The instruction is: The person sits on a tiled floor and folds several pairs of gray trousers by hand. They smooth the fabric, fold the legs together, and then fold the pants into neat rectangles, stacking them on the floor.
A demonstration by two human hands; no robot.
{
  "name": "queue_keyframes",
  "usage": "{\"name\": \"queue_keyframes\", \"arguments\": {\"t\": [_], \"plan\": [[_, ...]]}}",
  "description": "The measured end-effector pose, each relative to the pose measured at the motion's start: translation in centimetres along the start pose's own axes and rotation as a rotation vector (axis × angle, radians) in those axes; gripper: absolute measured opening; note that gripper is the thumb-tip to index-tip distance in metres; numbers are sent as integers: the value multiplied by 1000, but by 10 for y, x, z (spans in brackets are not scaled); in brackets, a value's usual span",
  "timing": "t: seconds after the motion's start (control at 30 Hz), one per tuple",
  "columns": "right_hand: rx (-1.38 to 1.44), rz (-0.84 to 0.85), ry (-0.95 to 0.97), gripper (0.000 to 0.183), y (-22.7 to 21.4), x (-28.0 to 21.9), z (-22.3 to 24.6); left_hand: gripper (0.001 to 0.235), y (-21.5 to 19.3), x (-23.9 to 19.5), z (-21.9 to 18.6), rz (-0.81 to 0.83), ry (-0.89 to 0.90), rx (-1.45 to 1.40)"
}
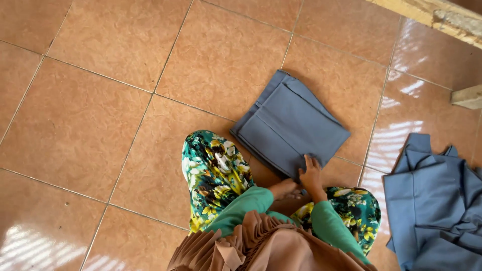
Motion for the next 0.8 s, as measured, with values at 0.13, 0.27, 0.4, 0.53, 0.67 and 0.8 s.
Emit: {"name": "queue_keyframes", "arguments": {"t": [0.13, 0.27, 0.4, 0.53, 0.67, 0.8], "plan": [[-93, -37, -72, 78, -23, 0, -7, 42, 14, -2, -28, 51, 35, 718], [-63, 173, 70, 76, -56, 1, 23, 28, -52, 22, -65, -1287, 977, 1619], [-48, 273, 212, 75, -64, -17, 50, 40, -140, -31, -154, -1192, 547, 1285], [3, 270, 257, 72, -71, -31, 72, 37, -184, 6, -150, -1154, 347, 1251], [-15, 299, 274, 75, -64, -38, 66, 22, -155, -41, -180, -1092, 440, 1125], [-28, 356, 275, 75, -66, -39, 65, 26, -196, -35, -157, -1115, 376, 1064]]}}
Point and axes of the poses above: each hand's wrist, its own x-axis towards the middle knuckle, its own y-axis out of the palm, z = x × y, the point moved 4 cm from there along x, towards the middle knuckle, and after that the axes turned 2 degrees about x, right-handed, at the moved point
